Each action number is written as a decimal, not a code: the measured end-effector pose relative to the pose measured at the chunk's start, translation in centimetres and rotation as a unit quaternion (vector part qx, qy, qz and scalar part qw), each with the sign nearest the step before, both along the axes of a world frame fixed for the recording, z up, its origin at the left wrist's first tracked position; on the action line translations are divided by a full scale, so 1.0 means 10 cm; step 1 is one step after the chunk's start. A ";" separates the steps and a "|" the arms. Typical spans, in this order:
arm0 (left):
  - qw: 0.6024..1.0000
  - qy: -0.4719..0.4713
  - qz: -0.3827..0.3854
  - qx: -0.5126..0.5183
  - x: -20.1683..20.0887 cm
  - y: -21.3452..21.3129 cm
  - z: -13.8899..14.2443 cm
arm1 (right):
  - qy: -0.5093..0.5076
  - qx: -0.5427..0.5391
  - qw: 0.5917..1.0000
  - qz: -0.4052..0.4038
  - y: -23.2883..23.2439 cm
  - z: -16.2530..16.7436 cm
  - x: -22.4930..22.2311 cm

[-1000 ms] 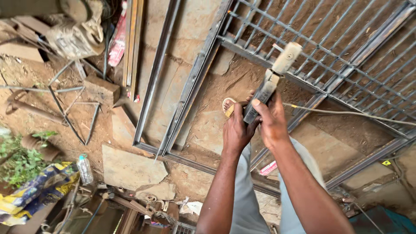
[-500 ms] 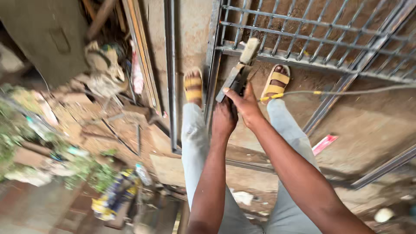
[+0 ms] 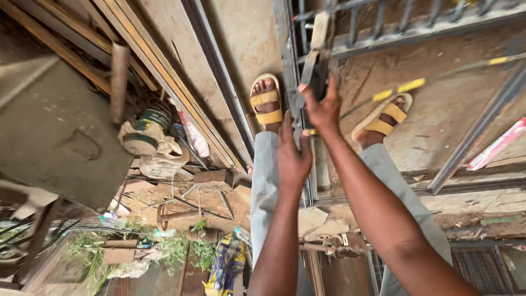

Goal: The person uses a welding torch to join metal bars on a grid-like metal frame. They hold the torch with both hands, apply it to the joints, and move along the frame to weld multiple points. The person also repositions the frame and adjusts the torch during the process.

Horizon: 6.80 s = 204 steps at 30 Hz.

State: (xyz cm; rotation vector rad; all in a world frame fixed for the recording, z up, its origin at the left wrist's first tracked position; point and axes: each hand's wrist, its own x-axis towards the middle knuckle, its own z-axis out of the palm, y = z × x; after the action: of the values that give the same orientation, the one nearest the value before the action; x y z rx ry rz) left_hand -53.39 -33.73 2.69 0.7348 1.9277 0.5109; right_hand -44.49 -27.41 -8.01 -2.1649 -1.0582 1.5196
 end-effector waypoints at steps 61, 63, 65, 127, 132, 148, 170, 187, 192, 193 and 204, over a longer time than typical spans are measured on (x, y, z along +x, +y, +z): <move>0.993 -0.046 -0.048 -0.096 0.18 0.05 0.05 | 0.099 0.090 0.991 0.008 -0.13 -0.80 -0.21; 0.993 -0.041 -0.053 -0.098 0.18 0.05 0.05 | 0.103 0.109 0.989 0.012 -0.15 -0.82 -0.22; 0.993 -0.042 -0.051 -0.100 0.17 0.05 0.06 | 0.096 0.123 0.987 0.027 -0.16 -0.84 -0.23; 0.997 -0.046 -0.022 -0.061 0.04 -0.08 0.05 | 0.142 -0.019 0.980 -0.135 -0.73 -0.38 1.17; 0.995 -0.029 -0.065 -0.074 0.07 -0.10 0.05 | 0.005 -0.022 0.985 -0.170 -1.24 -0.82 1.68; 0.985 -0.022 -0.143 -0.095 0.23 -0.14 0.03 | -0.313 -0.140 0.932 0.113 -1.26 -1.41 1.25; 0.986 -0.027 -0.128 -0.103 0.22 -0.16 0.07 | -0.272 -0.133 0.949 0.092 -1.27 -1.41 1.53; 0.992 -0.031 -0.089 -0.082 0.16 -0.13 0.07 | 0.177 -0.039 0.983 -0.022 -0.36 -0.64 0.98; 0.993 -0.032 -0.075 -0.085 0.13 -0.14 0.04 | 0.076 0.154 0.978 0.123 -0.32 -1.07 0.57; 0.993 -0.035 -0.075 -0.084 0.12 -0.14 0.03 | 0.061 0.186 0.970 0.142 -0.34 -1.15 0.48; 0.992 -0.062 -0.041 -0.103 0.07 -0.16 0.05 | -0.024 0.211 0.968 0.130 -0.46 -1.31 0.15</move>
State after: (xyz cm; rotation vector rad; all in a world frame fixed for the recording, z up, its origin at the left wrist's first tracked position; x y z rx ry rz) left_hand -52.67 -35.36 3.15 0.6304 1.7944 0.2934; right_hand -42.98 -31.97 -21.11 -1.8288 -1.5699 1.2001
